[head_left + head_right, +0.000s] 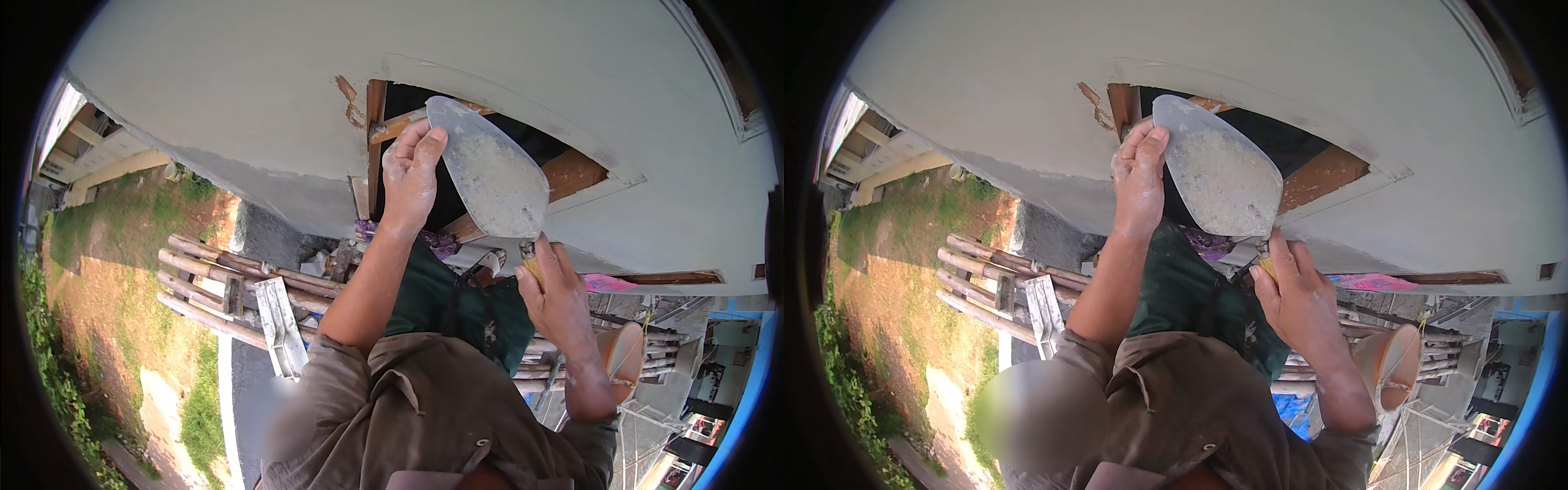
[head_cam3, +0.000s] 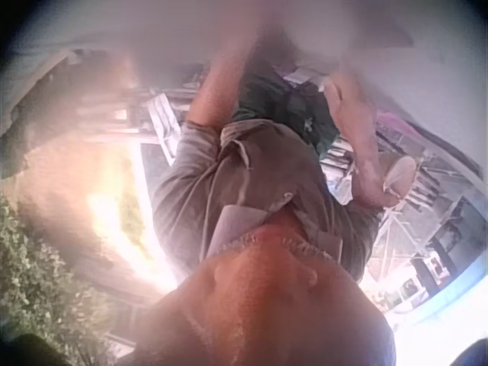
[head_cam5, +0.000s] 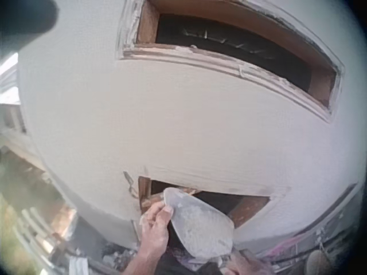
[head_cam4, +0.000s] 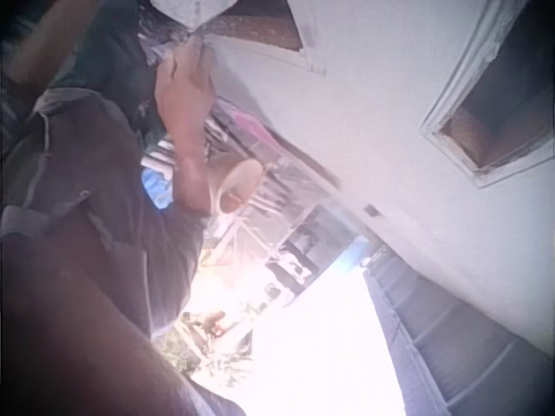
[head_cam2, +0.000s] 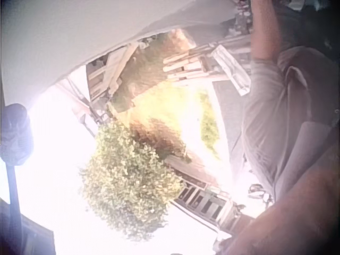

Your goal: The person applies and smooths plaster around a rectangular opening in an exterior wall using a trowel. They repeatedly scoop material and spread it along the edges, then scrape and level the surface to create a uniform finish.

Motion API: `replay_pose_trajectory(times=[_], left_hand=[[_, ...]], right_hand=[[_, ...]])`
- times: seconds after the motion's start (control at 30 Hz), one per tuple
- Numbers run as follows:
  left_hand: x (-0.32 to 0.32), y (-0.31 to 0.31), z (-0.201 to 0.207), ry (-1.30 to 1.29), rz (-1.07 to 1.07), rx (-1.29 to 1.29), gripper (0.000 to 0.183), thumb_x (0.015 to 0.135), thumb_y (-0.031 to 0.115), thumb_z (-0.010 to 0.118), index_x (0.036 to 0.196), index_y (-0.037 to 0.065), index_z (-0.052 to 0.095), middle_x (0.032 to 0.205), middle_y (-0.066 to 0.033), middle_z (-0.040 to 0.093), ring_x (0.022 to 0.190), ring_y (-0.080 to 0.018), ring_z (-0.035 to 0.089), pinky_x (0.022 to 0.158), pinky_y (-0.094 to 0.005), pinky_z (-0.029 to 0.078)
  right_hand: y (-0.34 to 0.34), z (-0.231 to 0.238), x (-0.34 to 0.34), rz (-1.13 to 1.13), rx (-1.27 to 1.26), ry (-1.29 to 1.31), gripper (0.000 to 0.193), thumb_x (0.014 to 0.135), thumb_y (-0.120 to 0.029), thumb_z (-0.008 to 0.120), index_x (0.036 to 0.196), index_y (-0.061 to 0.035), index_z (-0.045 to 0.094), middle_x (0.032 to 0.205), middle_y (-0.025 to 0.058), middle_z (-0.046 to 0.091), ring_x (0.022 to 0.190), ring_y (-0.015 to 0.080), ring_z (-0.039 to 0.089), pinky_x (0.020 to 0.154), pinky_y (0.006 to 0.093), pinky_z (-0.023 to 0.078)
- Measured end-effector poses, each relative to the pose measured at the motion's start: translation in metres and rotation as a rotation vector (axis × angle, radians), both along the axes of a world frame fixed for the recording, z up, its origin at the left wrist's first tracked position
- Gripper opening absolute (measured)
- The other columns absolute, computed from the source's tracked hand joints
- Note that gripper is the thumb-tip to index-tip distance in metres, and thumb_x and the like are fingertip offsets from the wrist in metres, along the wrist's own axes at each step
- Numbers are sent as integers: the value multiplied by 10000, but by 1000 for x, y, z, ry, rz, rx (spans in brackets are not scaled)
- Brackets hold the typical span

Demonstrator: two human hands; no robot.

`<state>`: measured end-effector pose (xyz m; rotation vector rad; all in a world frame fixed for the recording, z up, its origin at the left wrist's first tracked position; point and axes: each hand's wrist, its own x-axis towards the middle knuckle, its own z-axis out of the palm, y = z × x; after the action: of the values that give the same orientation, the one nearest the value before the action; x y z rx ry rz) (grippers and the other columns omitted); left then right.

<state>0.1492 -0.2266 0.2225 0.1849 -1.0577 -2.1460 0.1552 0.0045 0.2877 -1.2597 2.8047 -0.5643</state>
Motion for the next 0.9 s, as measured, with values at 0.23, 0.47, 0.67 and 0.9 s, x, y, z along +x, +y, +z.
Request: replay_pose_trajectory(times=[0.23, 0.47, 0.67, 0.9], left_hand=[[-2, -53, 16, -45, 57, -30, 277, 907, 226, 604, 1030, -17, 652, 882, 7, 619, 816, -64, 510, 758, -223, 399], [-6, -62, 20, -70, 68, -76, 275, 900, 230, 608, 1018, -14, 656, 866, 6, 627, 803, -68, 521, 752, -227, 405], [-12, -65, 20, -63, 79, -71, 279, 890, 229, 618, 1004, -23, 655, 881, -8, 636, 816, -76, 539, 768, -231, 421], [-15, -61, 24, -104, 83, -72, 255, 874, 212, 608, 948, -27, 658, 832, -4, 625, 785, -76, 528, 733, -225, 412]], right_hand=[[-54, 7, 3, 12, -51, 33, 536, 882, -199, 628, 1351, -28, 432, 999, 150, 556, 772, 361, 631, 627, 450, 525], [-61, 6, 0, 8, -74, 39, 534, 888, -205, 624, 1351, -20, 433, 1006, 155, 557, 794, 365, 631, 641, 453, 523], [-66, 11, 2, -65, -53, -63, 485, 907, -151, 601, 1338, -1, 436, 1040, 204, 555, 893, 411, 598, 749, 436, 489], [-64, 15, 0, -32, -43, 36, 534, 876, -181, 635, 1352, -41, 436, 951, 159, 573, 782, 380, 620, 644, 445, 519]])
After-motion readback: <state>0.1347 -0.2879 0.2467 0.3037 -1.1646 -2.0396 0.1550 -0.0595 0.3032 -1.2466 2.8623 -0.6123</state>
